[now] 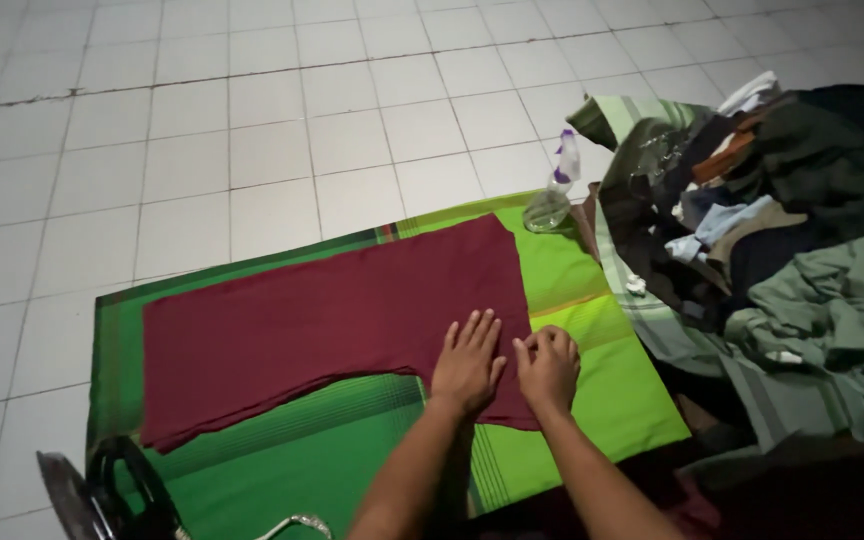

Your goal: Iron and fold a maroon t-shirt on a mat.

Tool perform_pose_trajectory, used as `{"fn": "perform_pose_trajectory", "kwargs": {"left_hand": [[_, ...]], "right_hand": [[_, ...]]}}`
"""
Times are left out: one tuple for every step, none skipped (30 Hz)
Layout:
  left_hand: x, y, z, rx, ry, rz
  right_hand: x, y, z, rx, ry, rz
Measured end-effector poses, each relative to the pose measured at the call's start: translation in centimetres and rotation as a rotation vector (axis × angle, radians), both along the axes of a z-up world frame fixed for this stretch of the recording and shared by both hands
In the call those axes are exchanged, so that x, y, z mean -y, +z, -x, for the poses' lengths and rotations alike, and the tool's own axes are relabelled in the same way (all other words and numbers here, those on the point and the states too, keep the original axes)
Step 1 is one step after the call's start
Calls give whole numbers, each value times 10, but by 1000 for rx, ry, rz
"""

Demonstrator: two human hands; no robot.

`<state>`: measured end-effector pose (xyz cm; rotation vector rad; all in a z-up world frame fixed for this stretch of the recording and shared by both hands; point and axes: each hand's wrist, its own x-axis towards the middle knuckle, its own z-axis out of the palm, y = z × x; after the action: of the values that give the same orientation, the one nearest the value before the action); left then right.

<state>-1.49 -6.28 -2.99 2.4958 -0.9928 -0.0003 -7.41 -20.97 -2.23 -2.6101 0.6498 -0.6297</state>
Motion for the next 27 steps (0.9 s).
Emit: {"fn": "perform_pose_trajectory", "kwargs": {"left_hand": [[1,0,1,-3,-9,0],[0,-1,1,0,-9,-9],[0,-1,0,3,-9,-19],[0,-1,1,3,-9,-20],[-1,-2,2,11,-16,-15],[-1,-2,1,20,-20,-7],[-3,2,3,20,-18,-7],[-5,6,5,25,-53,-15],[-7,10,7,29,-88,-22],[-10,17,9,26,-86,-22],[-13,24,11,16,-178,-36],[-18,31,13,4,-268,-54],[-20,37,15,2,-265,-56],[-22,44,18,-14,-349,-35],[-24,50,20,-29,-434,-14],[-24,43,21,-31,-432,-15],[-23,36,22,20,-453,55],[-23,29,25,68,-475,124],[-23,25,27,65,-476,122],[-23,20,31,130,-485,165],[-22,15,35,195,-494,207],[-21,14,36,191,-494,209],[-20,14,38,189,-518,206],[-21,13,38,188,-539,201],[-21,10,38,186,-538,200],[-22,8,37,173,-565,198],[-23,5,37,160,-592,196]], "right_hand": [[3,-5,2,-3,-9,0],[5,-9,2,47,33,28],[8,-14,2,97,75,57],[10,-19,2,97,75,55],[12,-24,3,77,64,27],[16,-28,3,58,55,0],[17,-29,2,58,57,0],[18,-31,2,84,71,11],[19,-32,3,109,86,22],[20,-31,1,107,88,22],[21,-30,0,102,86,60],[20,-29,-2,96,86,94],[18,-22,-5,94,89,91],[17,-14,-8,54,55,58],[16,-5,-12,13,20,25],[17,0,-17,12,22,23],[17,6,-23,-32,53,-7],[18,11,-28,-76,81,-39],[22,11,-32,-79,81,-41],[27,12,-34,-96,177,14],[32,12,-37,-114,274,69],[36,11,-38,-117,273,69],[39,11,-39,-193,291,73],[41,10,-41,-266,311,76],[42,9,-41,-269,312,74],[41,8,-42,-297,307,79],[41,8,-42,-326,301,85]]}}
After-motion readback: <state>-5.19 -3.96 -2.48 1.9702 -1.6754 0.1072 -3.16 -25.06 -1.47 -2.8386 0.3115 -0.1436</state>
